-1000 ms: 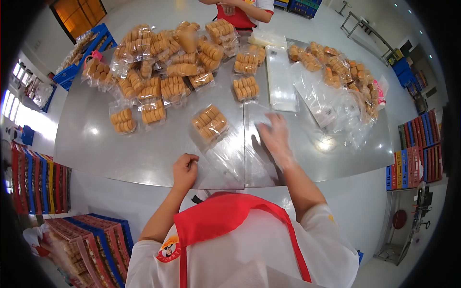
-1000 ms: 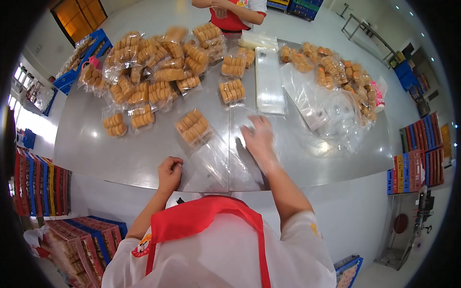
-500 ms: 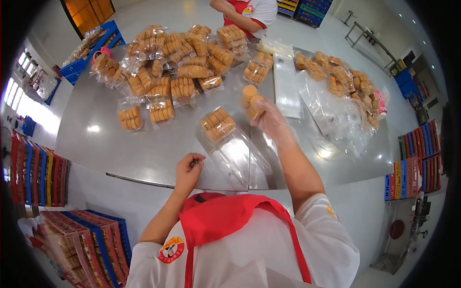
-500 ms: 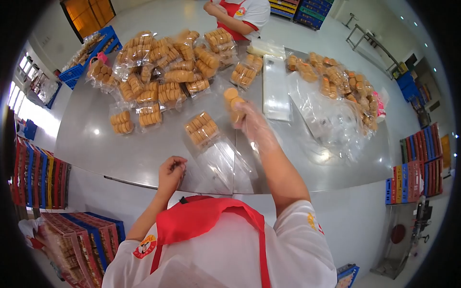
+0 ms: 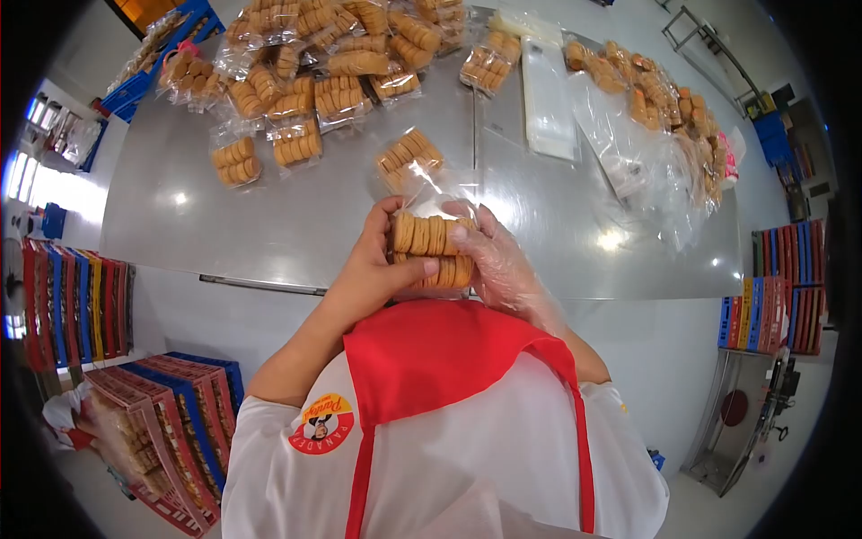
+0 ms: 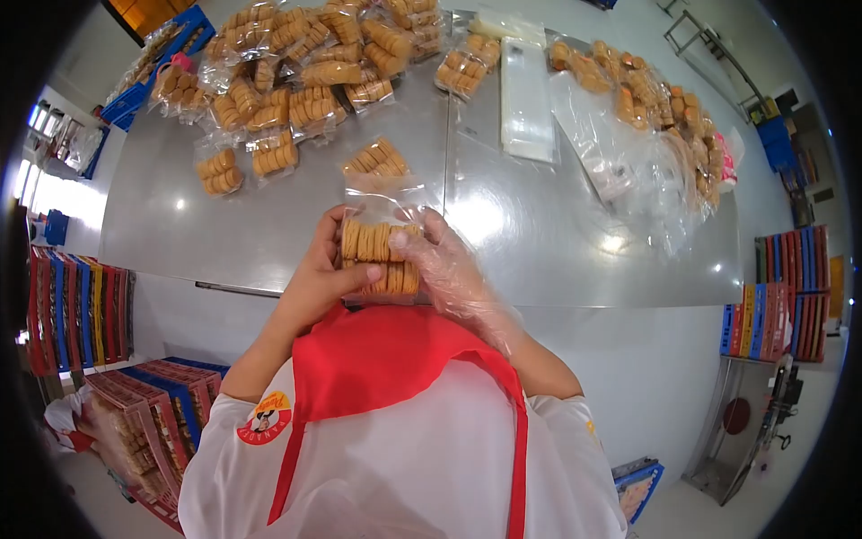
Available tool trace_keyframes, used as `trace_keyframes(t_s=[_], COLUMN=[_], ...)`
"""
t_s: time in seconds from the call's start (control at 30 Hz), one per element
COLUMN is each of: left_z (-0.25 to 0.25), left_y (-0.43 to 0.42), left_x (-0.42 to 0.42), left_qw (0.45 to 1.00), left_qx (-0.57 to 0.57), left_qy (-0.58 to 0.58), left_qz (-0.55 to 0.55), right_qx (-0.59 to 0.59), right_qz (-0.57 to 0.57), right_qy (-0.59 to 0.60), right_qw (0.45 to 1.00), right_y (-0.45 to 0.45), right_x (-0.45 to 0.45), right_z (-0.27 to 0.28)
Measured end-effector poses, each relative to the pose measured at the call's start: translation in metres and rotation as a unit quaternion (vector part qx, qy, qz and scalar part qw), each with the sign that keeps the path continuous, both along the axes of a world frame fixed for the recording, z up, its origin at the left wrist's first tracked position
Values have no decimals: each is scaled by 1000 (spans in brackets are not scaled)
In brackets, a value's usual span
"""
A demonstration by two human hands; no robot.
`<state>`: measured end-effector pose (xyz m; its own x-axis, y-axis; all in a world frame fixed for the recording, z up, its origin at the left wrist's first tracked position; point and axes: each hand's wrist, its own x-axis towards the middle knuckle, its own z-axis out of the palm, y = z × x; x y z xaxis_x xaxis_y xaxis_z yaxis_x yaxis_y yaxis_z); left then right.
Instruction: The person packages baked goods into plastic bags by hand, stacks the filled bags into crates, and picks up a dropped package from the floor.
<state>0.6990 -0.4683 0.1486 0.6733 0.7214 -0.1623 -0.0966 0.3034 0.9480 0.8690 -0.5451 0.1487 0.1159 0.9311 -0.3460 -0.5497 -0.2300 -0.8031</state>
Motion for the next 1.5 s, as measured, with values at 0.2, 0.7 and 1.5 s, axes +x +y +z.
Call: trace_keyframes(t_s=[0.2,0.7,1.5], left_z=[-8,-23,7], left_y=[-6,-16,-35], left_x=[-8,-17,-7], left_qw=[990,977,964], left_qx=[-137,133,-238], left_qy=[37,114,-32], left_qz=[23,125,117], right_qx=[-48,71,9], right_qz=[4,-40,25], right_qy=[-8,-72,-232], right_qw=[999,994,972], right_y=[-7,-16,-21], right_x=[1,-6,-15], right_z=[-2,-15,-7])
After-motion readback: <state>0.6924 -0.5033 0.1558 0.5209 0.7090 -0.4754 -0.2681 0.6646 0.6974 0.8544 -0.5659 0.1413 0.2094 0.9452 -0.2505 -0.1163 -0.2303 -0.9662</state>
